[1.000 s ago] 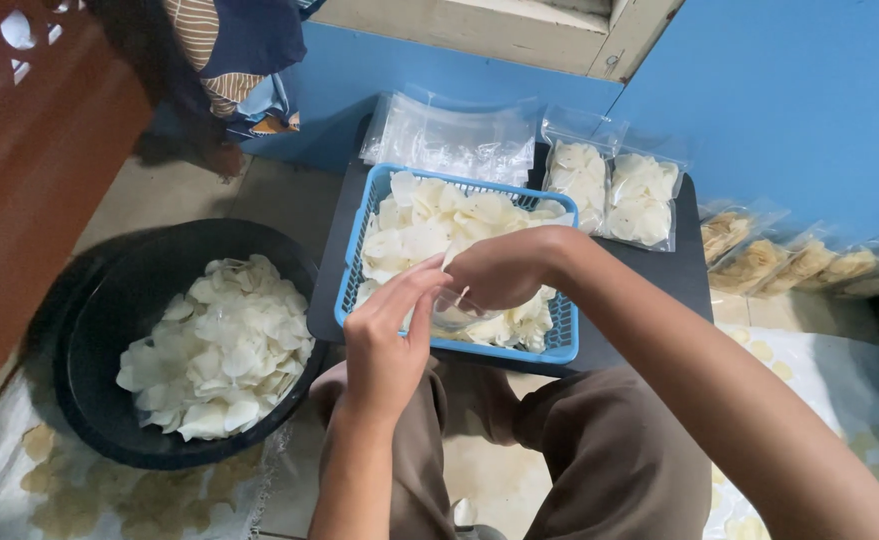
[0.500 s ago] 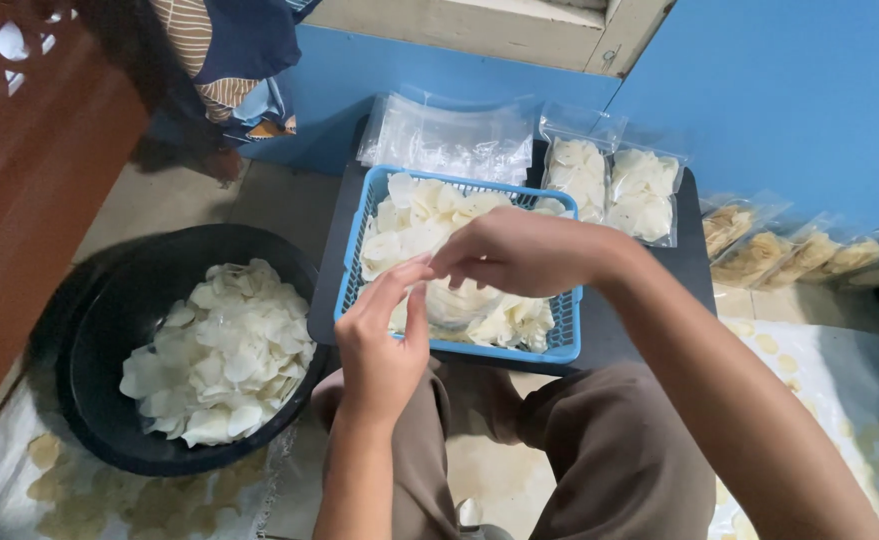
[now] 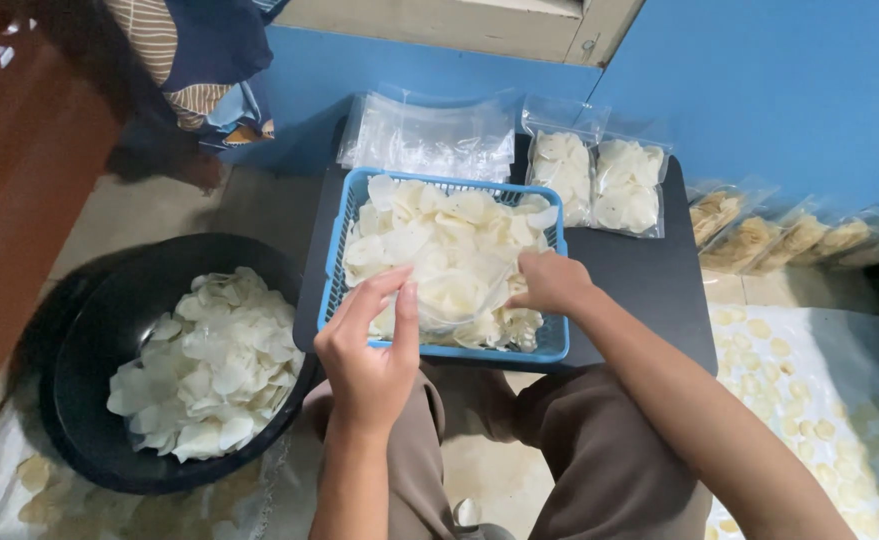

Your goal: Packaging white chips from a basket into plastic bags

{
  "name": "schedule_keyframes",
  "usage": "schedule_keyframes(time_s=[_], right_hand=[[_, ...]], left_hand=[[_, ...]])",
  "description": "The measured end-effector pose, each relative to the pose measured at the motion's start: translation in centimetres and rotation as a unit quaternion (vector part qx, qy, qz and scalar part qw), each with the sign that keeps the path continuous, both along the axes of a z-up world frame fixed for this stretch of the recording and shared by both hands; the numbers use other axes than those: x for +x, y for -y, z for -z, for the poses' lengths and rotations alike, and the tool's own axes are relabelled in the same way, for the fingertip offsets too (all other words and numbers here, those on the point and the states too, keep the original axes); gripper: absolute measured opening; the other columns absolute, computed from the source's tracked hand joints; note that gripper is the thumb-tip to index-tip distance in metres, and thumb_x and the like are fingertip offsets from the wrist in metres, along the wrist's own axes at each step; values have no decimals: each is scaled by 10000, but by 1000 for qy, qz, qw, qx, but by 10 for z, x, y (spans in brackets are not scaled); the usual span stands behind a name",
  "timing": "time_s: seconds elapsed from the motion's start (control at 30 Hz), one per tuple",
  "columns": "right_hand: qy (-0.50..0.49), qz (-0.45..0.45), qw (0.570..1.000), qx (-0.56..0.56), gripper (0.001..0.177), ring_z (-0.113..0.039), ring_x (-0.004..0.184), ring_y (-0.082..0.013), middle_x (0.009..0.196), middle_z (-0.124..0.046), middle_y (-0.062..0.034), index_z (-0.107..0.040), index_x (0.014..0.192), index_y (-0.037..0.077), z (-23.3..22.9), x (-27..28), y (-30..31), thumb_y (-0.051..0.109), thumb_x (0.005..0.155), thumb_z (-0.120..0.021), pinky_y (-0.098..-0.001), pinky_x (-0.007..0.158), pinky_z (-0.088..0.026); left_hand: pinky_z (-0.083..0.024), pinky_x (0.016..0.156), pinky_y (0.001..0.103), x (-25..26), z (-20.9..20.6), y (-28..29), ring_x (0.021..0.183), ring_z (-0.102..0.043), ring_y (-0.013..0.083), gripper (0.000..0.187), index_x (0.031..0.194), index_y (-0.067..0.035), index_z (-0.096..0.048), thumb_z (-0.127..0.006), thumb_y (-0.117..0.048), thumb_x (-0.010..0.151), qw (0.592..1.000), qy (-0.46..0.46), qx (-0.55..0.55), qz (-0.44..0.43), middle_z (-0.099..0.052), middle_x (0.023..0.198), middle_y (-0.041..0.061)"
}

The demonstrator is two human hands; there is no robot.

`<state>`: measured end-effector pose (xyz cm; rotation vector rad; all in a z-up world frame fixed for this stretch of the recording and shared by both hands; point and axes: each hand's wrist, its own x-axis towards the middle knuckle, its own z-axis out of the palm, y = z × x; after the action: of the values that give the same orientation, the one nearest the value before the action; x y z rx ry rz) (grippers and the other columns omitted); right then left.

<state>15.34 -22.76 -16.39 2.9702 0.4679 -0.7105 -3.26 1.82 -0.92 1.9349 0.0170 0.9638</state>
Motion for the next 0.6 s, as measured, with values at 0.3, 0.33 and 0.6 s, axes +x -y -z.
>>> schedule_keyframes(time_s=[0.3,0.33,0.6], right_hand=[[-18,36,999,34,234,-725,1081,-304,1030,-778,-47,-776,1006,274,-12,6,5,366,795,-819,-473,929,-593],[-17,34,999,34,234,-725,1081,-304,1030,-778,-47,-776,1006,274,-25,2,5,366,795,-819,-473,929,-593],[-74,26,988,131,145,-751,972,-324,958,-806,-83,-826,982,160,-63,-19,-3,186,851,-771,-443,874,-604]], left_hand=[[-625,720,359,0,-1,3,902,-777,271,100,924,-122,-756,-672,-136,977,1000,5,-4,5,-801,980,50],[-625,720,359,0,-2,3,902,-777,271,100,924,-122,-756,-672,-136,977,1000,6,-4,4,-801,980,50],[-621,729,366,-2,-2,4,918,-782,284,100,910,-129,-758,-671,-115,958,1000,10,-14,13,-805,971,58]])
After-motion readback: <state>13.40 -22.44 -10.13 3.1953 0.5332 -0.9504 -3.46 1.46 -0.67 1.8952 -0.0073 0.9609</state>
